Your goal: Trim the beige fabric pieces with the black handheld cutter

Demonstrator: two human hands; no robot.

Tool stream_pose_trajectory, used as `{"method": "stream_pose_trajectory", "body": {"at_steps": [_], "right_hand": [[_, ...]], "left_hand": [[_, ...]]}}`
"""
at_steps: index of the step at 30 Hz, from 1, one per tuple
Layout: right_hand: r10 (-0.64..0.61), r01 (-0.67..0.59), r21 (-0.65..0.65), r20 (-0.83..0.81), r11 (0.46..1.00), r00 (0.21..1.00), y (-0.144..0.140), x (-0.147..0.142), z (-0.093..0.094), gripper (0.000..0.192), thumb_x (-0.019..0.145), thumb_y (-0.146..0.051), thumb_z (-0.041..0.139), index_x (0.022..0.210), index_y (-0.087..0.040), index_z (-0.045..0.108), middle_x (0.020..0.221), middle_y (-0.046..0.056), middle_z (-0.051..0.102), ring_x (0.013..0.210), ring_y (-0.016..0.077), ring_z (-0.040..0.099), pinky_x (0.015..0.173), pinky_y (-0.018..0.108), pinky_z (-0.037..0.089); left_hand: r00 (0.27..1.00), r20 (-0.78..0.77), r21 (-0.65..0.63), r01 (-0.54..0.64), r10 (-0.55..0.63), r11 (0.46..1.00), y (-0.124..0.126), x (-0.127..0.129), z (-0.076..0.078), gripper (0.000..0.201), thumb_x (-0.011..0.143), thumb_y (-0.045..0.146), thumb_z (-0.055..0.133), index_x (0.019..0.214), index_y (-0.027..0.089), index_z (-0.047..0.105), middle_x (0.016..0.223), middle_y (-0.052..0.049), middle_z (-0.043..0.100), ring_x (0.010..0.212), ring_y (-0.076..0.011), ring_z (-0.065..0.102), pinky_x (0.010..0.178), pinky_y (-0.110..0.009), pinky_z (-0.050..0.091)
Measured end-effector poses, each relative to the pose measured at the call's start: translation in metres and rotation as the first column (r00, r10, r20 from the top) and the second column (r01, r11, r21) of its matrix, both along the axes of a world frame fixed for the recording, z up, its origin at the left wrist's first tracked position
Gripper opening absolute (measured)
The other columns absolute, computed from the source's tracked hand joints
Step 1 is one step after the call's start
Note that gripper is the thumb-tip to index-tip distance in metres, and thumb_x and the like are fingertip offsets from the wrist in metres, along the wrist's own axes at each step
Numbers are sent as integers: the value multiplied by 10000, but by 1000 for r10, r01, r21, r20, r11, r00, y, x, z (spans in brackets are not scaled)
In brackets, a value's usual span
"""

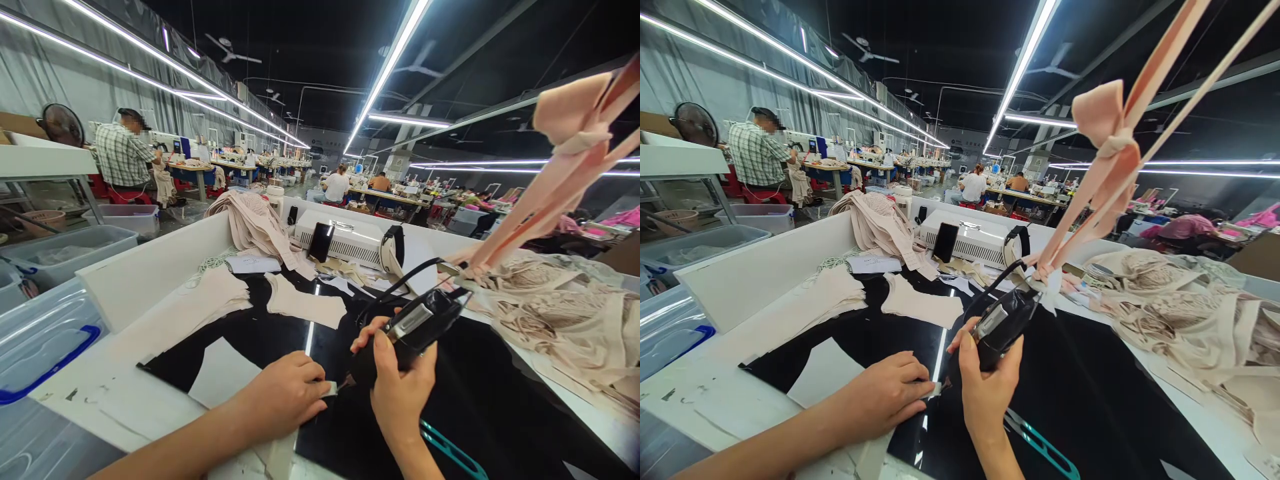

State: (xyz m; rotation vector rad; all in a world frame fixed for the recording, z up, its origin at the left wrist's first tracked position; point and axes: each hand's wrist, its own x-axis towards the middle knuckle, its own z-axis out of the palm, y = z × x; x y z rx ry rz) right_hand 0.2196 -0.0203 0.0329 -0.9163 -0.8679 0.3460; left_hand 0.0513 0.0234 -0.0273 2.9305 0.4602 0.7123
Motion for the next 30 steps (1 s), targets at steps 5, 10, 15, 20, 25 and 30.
{"method": "stream_pose_trajectory", "body": {"at_steps": [5, 10, 15, 20, 25, 30], "right_hand": [[-17, 17, -4, 4, 1000, 1000, -6, 0, 0, 364, 858, -317, 800, 1120, -257, 554, 857, -40, 676, 611, 131, 634, 561, 303, 583], [-27, 26, 23, 38, 999, 999, -14, 1, -1, 353, 867, -285, 788, 1139, -260, 565, 836, -38, 677, 617, 142, 638, 557, 310, 587], [-35, 35, 27, 19, 999, 999, -19, 2, -3, 382, 864, -268, 792, 1172, -268, 566, 839, -40, 691, 616, 136, 644, 579, 320, 593], [-55, 55, 12, -20, 998, 998, -20, 2, -4, 415, 832, -279, 822, 1167, -277, 576, 847, -39, 692, 633, 140, 651, 583, 326, 600], [-59, 59, 4, -45, 998, 997, -17, 0, 4, 451, 805, -285, 835, 1175, -281, 577, 810, -50, 681, 606, 140, 633, 565, 324, 598], [-26, 29, 26, -96, 999, 995, -10, -10, 14, 451, 777, -280, 837, 1137, -286, 567, 778, -64, 665, 578, 145, 616, 527, 323, 594]], "left_hand": [[1000, -9, -34, 14, -15, 999, -3, -11, 4, 148, 995, 207, 669, 1142, 194, 687, 1101, -47, 688, 990, -192, 669, 1101, -404, 491], [1000, 10, -6, -9, 9, 1000, -10, -25, 3, 112, 1002, 155, 627, 1092, 195, 681, 1063, -41, 684, 946, -177, 673, 1156, -440, 445], [998, 43, 17, -37, 36, 999, -13, -29, -3, 126, 984, 151, 656, 1100, 193, 676, 1046, -42, 690, 953, -184, 679, 1154, -432, 443], [998, 47, 46, -43, 41, 998, -12, -27, -7, 140, 968, 178, 692, 1104, 195, 665, 1033, -36, 694, 961, -186, 676, 1133, -404, 455], [995, 83, 70, -52, 46, 996, -12, -27, -8, 68, 967, 160, 671, 1031, 183, 663, 978, -26, 686, 905, -175, 659, 1071, -356, 489], [992, 114, 73, -56, 48, 996, -13, -27, -10, 40, 992, 167, 630, 1012, 180, 662, 983, -31, 692, 915, -171, 651, 1087, -367, 471]]}}
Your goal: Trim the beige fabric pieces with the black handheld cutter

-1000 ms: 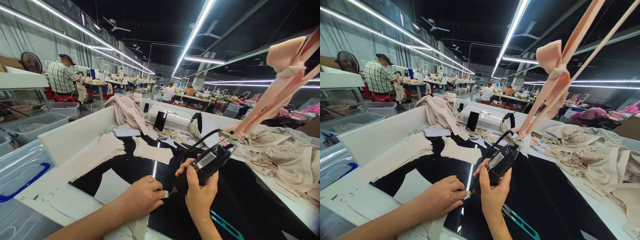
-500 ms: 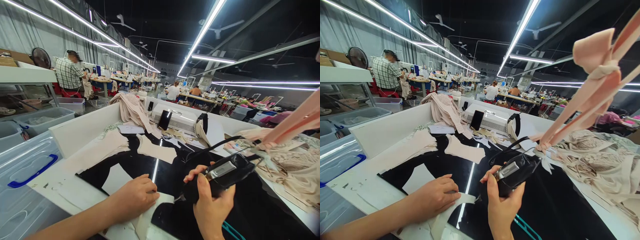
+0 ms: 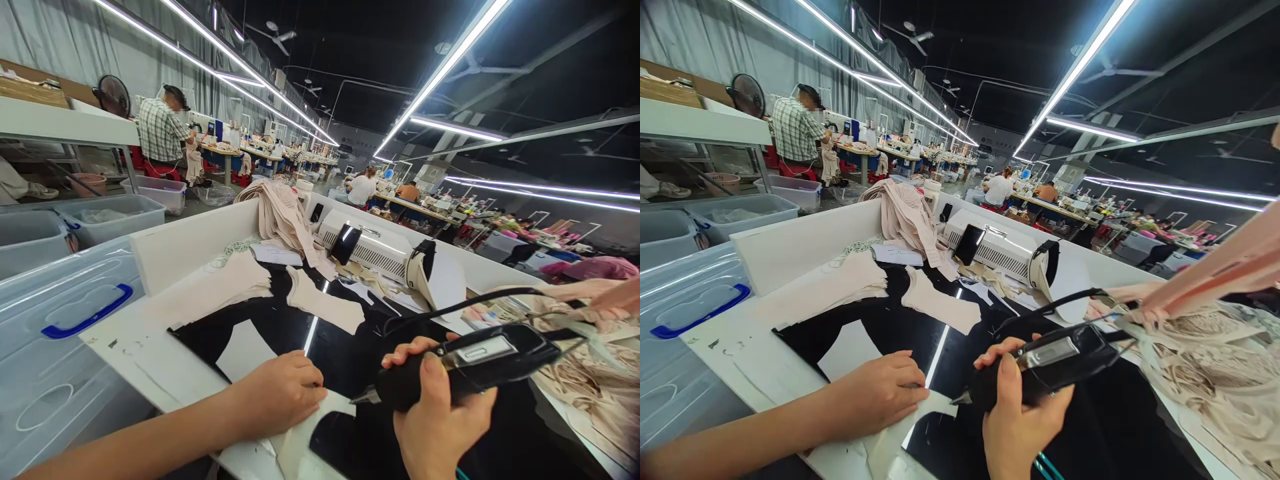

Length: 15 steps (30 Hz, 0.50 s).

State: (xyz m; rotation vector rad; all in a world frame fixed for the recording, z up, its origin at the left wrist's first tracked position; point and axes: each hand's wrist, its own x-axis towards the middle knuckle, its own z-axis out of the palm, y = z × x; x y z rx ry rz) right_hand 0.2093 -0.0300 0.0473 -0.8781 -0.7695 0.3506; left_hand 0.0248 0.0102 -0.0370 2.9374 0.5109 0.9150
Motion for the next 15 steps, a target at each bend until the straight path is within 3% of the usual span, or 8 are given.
{"method": "stream_pose_trajectory", "body": {"at_steps": [15], "right_hand": [[46, -48, 25, 61, 999, 997, 4, -1, -6, 401, 832, -282, 804, 1149, -283, 559, 798, -61, 666, 600, 132, 623, 538, 305, 596]], "left_hand": [[999, 37, -29, -7, 8, 1000, -7, 9, 1, 82, 1013, 173, 597, 1020, 190, 677, 980, -23, 707, 926, -166, 665, 1110, -381, 463]]}}
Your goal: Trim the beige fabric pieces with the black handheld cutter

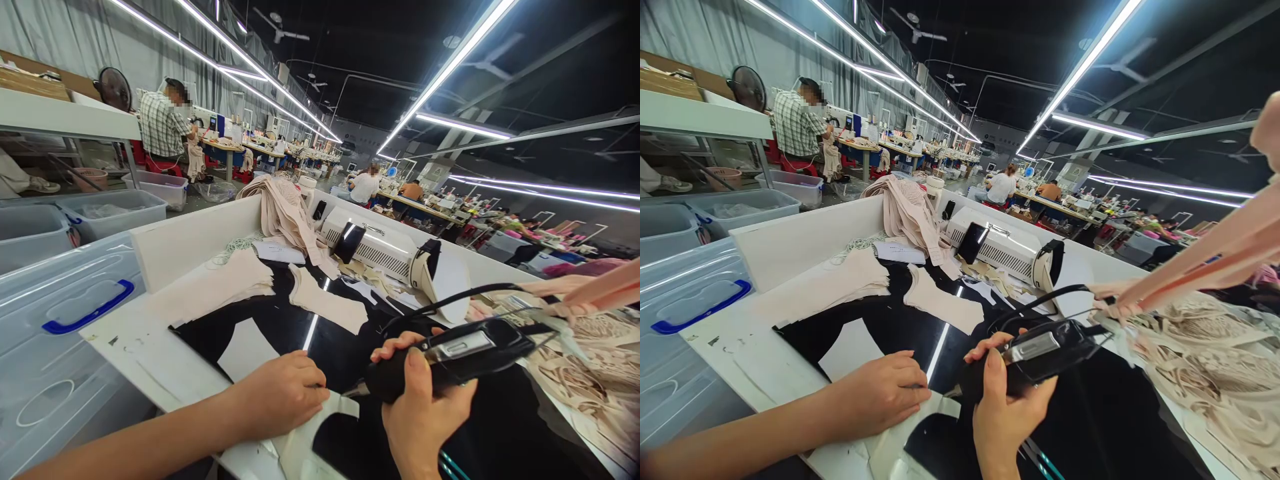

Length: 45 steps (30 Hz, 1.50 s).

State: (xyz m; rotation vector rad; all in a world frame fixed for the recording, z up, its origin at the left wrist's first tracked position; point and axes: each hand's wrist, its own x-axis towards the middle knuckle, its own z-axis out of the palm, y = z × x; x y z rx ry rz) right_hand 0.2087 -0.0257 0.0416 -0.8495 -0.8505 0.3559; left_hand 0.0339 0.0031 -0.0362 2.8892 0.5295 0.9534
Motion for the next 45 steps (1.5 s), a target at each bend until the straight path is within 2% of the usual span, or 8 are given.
{"method": "stream_pose_trajectory", "body": {"at_steps": [7, 13, 20, 29, 38, 45], "right_hand": [[-5, 5, -29, 19, 1000, 1000, 0, 0, 2, 387, 839, -275, 796, 1143, -278, 558, 802, -57, 671, 598, 135, 631, 546, 312, 595], [-69, 68, -19, -47, 998, 997, -1, 4, 6, 438, 782, -264, 818, 1130, -286, 552, 776, -73, 656, 571, 128, 611, 522, 302, 588], [-54, 54, -28, 2, 998, 999, -1, 7, -1, 432, 816, -285, 809, 1164, -289, 551, 803, -65, 660, 598, 133, 623, 538, 313, 594], [-56, 56, 0, -26, 998, 998, -3, 3, 6, 430, 796, -271, 811, 1141, -283, 556, 777, -66, 661, 589, 138, 617, 520, 309, 586], [-40, 41, -11, 18, 999, 999, 2, 2, -3, 413, 833, -281, 803, 1166, -282, 560, 815, -57, 672, 610, 132, 630, 543, 301, 594], [-23, 20, -32, -70, 999, 997, -5, -3, 5, 404, 796, -250, 795, 1131, -286, 571, 779, -66, 652, 582, 130, 601, 515, 302, 581]], "left_hand": [[1000, 11, -8, 11, -11, 1000, 0, -3, 2, 97, 1019, 169, 589, 1034, 180, 683, 976, -31, 713, 917, -172, 668, 1084, -377, 488], [1000, 6, -10, 24, -24, 1000, 3, -7, -1, 71, 1004, 164, 615, 1029, 167, 680, 997, -32, 710, 921, -172, 666, 1085, -387, 487], [999, 5, -33, 33, -33, 999, 4, -7, 0, 87, 1000, 149, 619, 1056, 174, 680, 1001, -37, 710, 918, -178, 667, 1076, -377, 486], [999, 1, -71, 40, -40, 997, 5, -12, 1, 80, 993, 148, 631, 1054, 174, 675, 1031, -37, 711, 973, -182, 678, 1107, -382, 468], [999, -7, -92, 42, -43, 995, 6, -12, 2, 92, 999, 145, 621, 1064, 180, 677, 1037, -44, 715, 975, -185, 681, 1106, -384, 474], [998, 4, -93, 59, -59, 994, 7, -12, 0, 109, 998, 142, 622, 1080, 174, 686, 1050, -57, 719, 981, -184, 682, 1077, -366, 495]]}}
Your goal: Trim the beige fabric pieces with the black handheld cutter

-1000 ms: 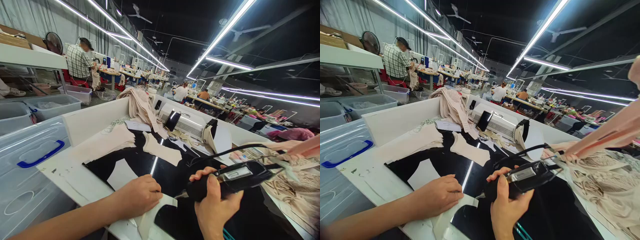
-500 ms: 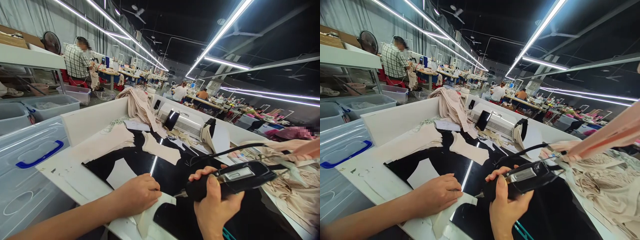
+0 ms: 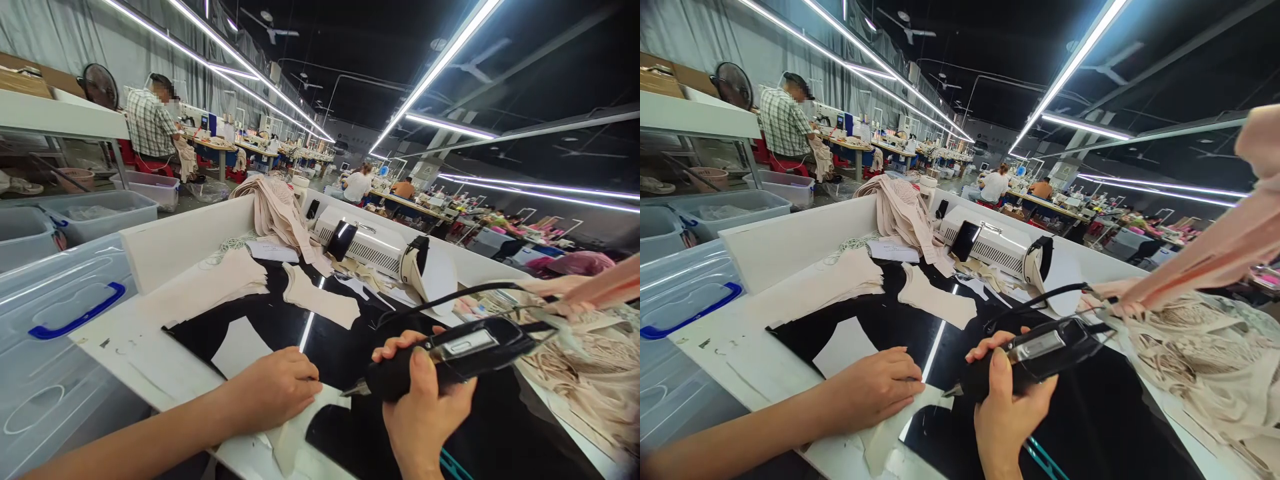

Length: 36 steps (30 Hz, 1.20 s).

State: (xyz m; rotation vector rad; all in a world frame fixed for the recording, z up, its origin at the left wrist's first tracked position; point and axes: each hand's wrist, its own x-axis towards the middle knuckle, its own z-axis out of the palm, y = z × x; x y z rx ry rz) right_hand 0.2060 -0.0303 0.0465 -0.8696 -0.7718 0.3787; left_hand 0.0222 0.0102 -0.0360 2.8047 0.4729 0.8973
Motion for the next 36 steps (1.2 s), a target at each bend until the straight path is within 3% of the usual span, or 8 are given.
{"method": "stream_pose_trajectory", "body": {"at_steps": [11, 21, 31, 36], "right_hand": [[92, -93, 41, 22, 995, 996, -3, -9, -8, 390, 831, -264, 789, 1160, -292, 581, 793, -53, 661, 597, 132, 623, 518, 296, 585], [15, -15, 42, 14, 999, 1000, -7, -1, -2, 425, 797, -264, 818, 1145, -267, 573, 770, -63, 667, 593, 137, 617, 515, 307, 587], [3, -4, 23, 34, 1000, 999, -7, 2, -8, 416, 817, -271, 805, 1155, -270, 563, 786, -63, 670, 597, 136, 623, 520, 312, 590], [-2, 2, 7, 66, 1000, 998, -7, 2, -9, 408, 842, -277, 794, 1175, -271, 560, 813, -55, 673, 606, 128, 631, 538, 305, 591]], "left_hand": [[1000, 18, -17, 5, -5, 1000, 1, -1, -1, 143, 996, 147, 630, 1114, 170, 708, 1088, -62, 722, 988, -199, 683, 1053, -367, 510], [1000, -7, -41, -4, 4, 999, 0, -2, 1, 157, 1025, 166, 588, 1126, 178, 707, 1101, -64, 721, 1015, -195, 679, 1101, -395, 482], [1000, -9, -28, -6, 6, 1000, 1, -2, 1, 154, 1015, 150, 609, 1140, 182, 694, 1098, -61, 718, 1026, -195, 675, 1114, -393, 467], [999, -9, 85, -44, 45, 995, -6, -2, 3, 222, 986, 72, 582, 1193, 127, 637, 1112, -89, 687, 1019, -214, 657, 1024, -361, 528]]}}
